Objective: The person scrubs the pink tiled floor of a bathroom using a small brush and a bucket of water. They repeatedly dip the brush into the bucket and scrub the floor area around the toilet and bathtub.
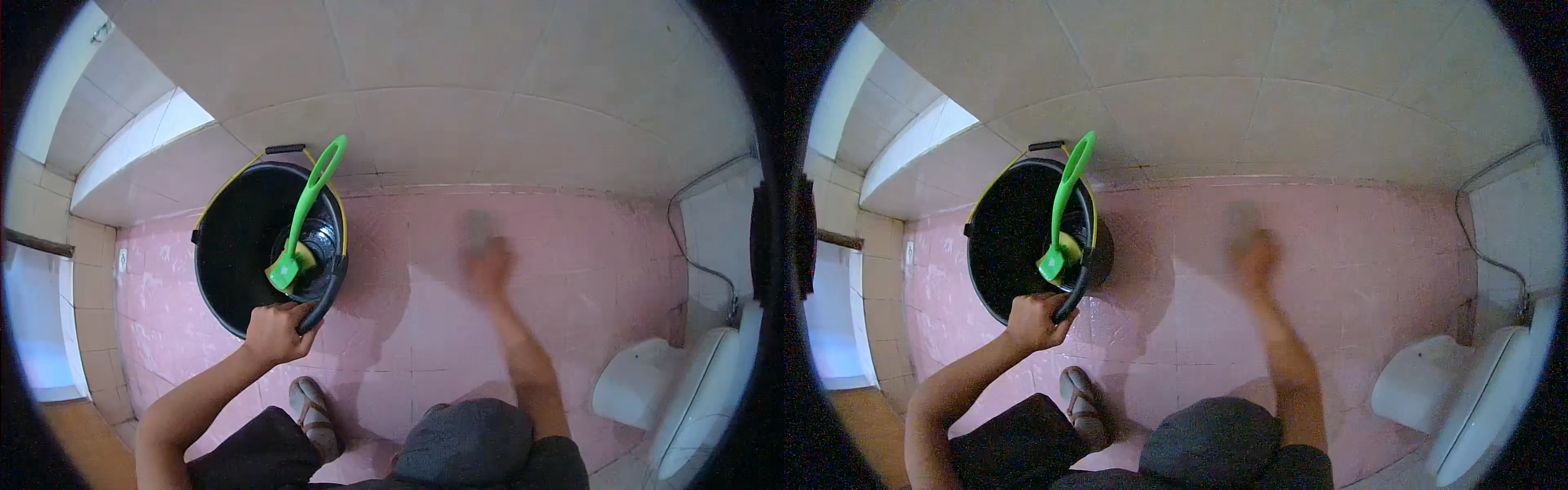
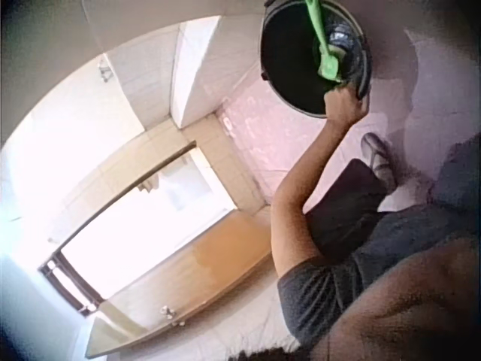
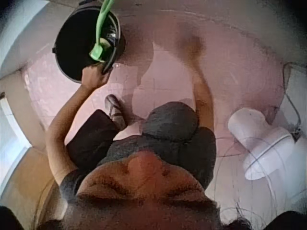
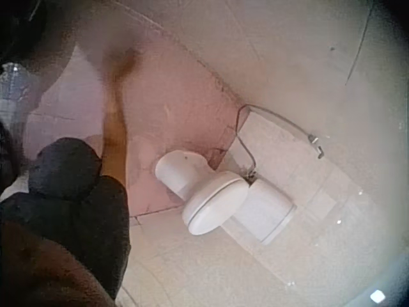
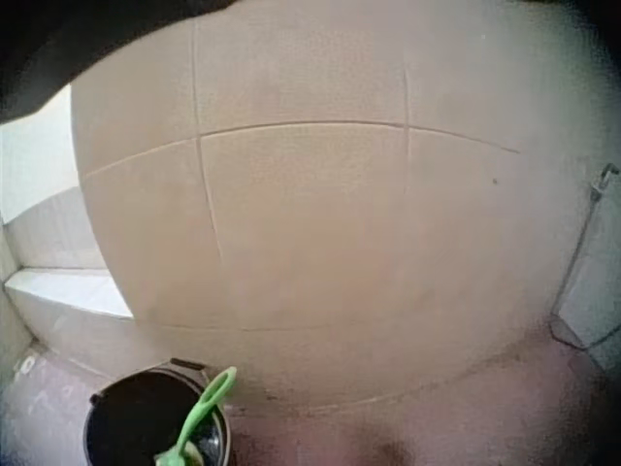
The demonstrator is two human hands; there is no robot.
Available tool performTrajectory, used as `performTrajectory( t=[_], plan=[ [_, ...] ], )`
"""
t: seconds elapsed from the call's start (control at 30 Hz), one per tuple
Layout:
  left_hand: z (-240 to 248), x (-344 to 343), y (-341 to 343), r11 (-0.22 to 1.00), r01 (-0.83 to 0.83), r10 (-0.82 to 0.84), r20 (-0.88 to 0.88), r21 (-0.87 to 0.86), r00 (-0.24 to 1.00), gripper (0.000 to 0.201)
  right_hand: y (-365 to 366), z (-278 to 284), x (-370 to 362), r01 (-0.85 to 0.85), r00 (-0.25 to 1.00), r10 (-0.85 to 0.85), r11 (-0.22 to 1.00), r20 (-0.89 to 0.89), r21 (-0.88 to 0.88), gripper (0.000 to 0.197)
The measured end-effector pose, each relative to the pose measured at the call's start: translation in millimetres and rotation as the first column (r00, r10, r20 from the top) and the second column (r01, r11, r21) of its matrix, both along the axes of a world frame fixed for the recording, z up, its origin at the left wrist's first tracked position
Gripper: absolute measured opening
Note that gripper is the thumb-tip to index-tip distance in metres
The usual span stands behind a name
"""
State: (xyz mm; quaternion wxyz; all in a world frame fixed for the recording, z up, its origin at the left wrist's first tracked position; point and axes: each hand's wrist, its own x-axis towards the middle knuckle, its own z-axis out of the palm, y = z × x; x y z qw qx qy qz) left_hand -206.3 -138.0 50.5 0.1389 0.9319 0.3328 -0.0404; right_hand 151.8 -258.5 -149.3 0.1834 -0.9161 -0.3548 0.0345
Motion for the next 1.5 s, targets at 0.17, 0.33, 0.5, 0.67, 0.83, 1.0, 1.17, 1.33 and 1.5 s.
performTrajectory(
  t=[0.17, 0.33, 0.5, 0.67, 0.83, 1.0, 1.17, 1.33, 1.5],
  plan=[
    [-6.1, -3.8, -1.6, 0.998, -0.033, 0.038, 0.096, -0.051, 0.995, 0.023, 23.7, 2.2, -174.0, -0.803, 0.544, 0.839, 0.521, -0.002, 0.288, 0.034],
    [2.2, -5.2, -3.0, 0.999, -0.011, 0.012, 0.047, -0.035, 0.999, 0.035, 7.5, -61.2, 15.0, 0.030, 0.998, -0.025, 0.996, -0.065, 0.081, 0.057],
    [5.9, 1.2, -4.4, 0.998, -0.024, 0.026, 0.036, -0.057, 0.999, 0.033, -46.0, 36.2, 133.9, 0.674, 0.727, -0.676, 0.736, 0.120, 0.058, 0.059],
    [1.4, 5.7, -4.9, 0.998, -0.039, 0.042, 0.067, -0.044, 0.997, 0.018, -69.1, -21.9, -51.6, -0.269, 0.949, 0.229, 0.946, 0.215, 0.179, 0.047],
    [-1.1, -6.4, -4.6, 0.999, -0.023, 0.022, 0.041, 0.025, 0.999, 0.019, -125.0, -0.7, -100.9, -0.598, 0.801, 0.598, 0.799, 0.016, 0.060, 0.039],
    [-0.8, 1.0, -6.0, 1.000, 0.011, -0.011, 0.037, 0.019, 0.999, 0.021, -259.5, -5.2, 87.2, 0.684, 0.704, -0.690, 0.722, 0.170, 0.100, 0.055],
    [5.7, 0.0, -2.5, 0.997, 0.080, -0.079, 0.059, -0.018, 0.995, 0.023, -296.7, -11.0, 42.9, 0.665, 0.723, -0.684, 0.726, 0.092, 0.174, 0.055],
    [-2.3, -10.0, 0.5, 0.997, 0.081, -0.081, 0.061, 0.013, 0.995, 0.029, -240.4, -27.1, -96.6, 0.136, 0.991, -0.137, 0.985, 0.005, -0.104, 0.057],
    [1.4, -7.4, -0.8, 0.998, 0.058, -0.058, 0.007, 0.009, 0.998, 0.031, -266.6, 9.4, 26.9, 0.689, 0.702, -0.693, 0.719, 0.167, 0.088, 0.065]
  ],
)
